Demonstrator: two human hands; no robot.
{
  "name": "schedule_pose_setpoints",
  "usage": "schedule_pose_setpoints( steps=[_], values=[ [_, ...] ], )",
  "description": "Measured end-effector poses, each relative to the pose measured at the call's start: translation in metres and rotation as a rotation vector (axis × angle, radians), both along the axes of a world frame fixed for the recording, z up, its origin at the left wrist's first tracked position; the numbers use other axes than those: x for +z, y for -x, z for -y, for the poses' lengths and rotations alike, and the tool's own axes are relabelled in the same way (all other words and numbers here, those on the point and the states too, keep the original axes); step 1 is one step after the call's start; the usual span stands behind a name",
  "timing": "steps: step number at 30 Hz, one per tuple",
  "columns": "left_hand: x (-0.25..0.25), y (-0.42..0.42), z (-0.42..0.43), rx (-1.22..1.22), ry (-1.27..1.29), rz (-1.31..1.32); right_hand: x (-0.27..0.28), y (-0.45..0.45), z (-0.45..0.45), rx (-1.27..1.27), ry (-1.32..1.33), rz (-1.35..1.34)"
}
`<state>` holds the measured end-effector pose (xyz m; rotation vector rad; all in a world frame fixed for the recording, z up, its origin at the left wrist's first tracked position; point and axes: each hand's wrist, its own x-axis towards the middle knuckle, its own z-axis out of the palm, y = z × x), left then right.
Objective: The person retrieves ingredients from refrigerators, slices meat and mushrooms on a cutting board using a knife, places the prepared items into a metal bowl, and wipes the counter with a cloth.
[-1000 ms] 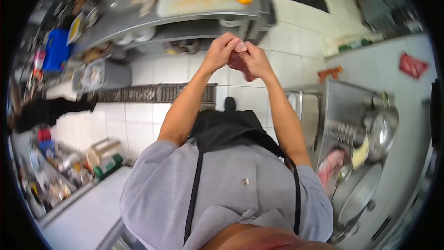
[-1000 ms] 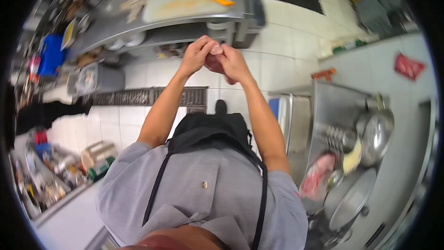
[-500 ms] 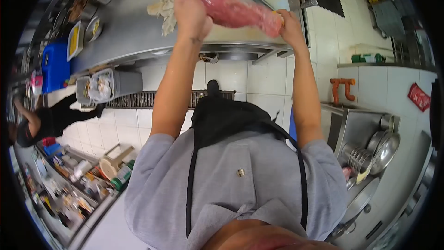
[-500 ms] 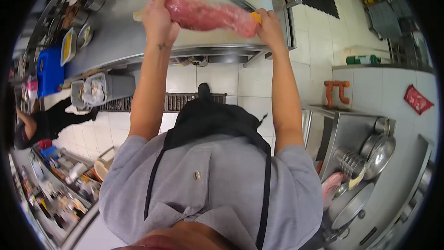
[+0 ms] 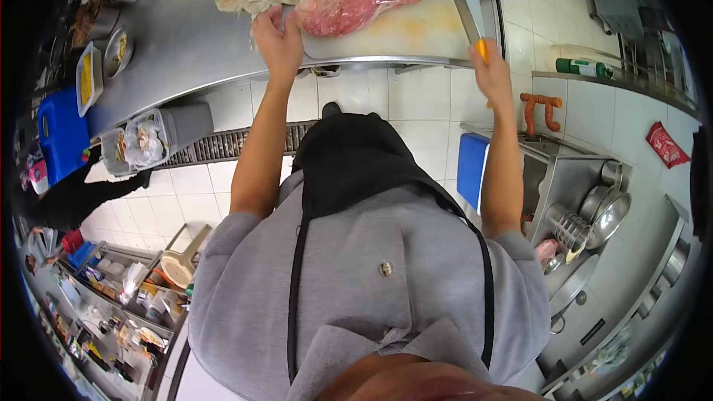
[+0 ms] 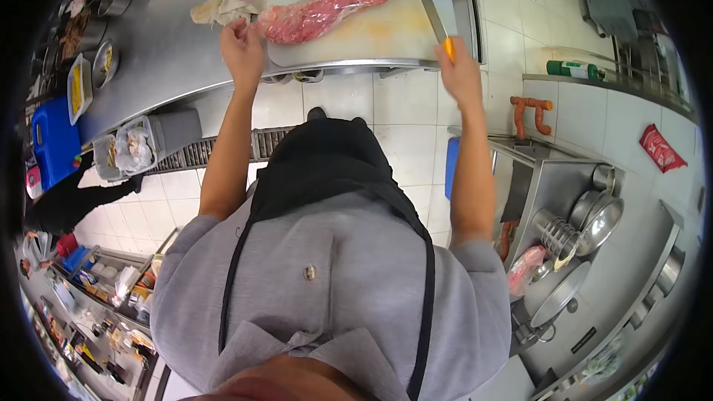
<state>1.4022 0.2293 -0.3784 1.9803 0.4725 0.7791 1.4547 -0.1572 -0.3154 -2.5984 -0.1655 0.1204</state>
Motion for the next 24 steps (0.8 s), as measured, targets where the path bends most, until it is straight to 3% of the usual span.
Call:
schedule_pose_setpoints(
  steps=[1,3,6,7,9,12,15,19,22,24],
  values=[
    [0.006,0.0,-0.002,0.013,0.001,-0.001,0.006,0.013,-0.005,0.013,0.001,-0.001],
    [0.019,-0.001,-0.004,-0.098,-0.685,0.132,0.011,0.041,-0.031,-0.094,-0.277,-0.291],
    [0.054,-0.013,0.015,-0.314,-0.84,0.046,0.001,0.047,-0.079,0.124,-0.276,-0.117],
    [0.05,-0.014,0.017,-0.314,-0.842,0.045,0.008,0.044,-0.102,0.163,-0.245,-0.084],
    [0.038,-0.024,0.018,-0.477,-0.683,-0.309,0.01,0.031,-0.142,0.22,-0.106,0.01],
    [0.034,-0.026,0.021,-0.465,-0.624,-0.484,0.015,0.012,-0.184,0.296,0.1,0.065],
    [0.015,-0.023,0.028,-0.442,-0.631,-0.389,-0.005,0.02,-0.179,0.379,0.142,0.093],
    [0.009,-0.018,0.031,-0.484,-0.646,-0.408,0.011,0.091,-0.114,0.223,0.407,-0.231],
    [0.008,-0.017,0.019,-0.55,-0.57,-0.303,0.013,0.079,-0.129,0.271,0.375,-0.176],
    [0.01,-0.014,0.013,-0.525,-0.474,-0.308,-0.03,0.032,-0.153,0.369,0.285,0.001]
  ],
)
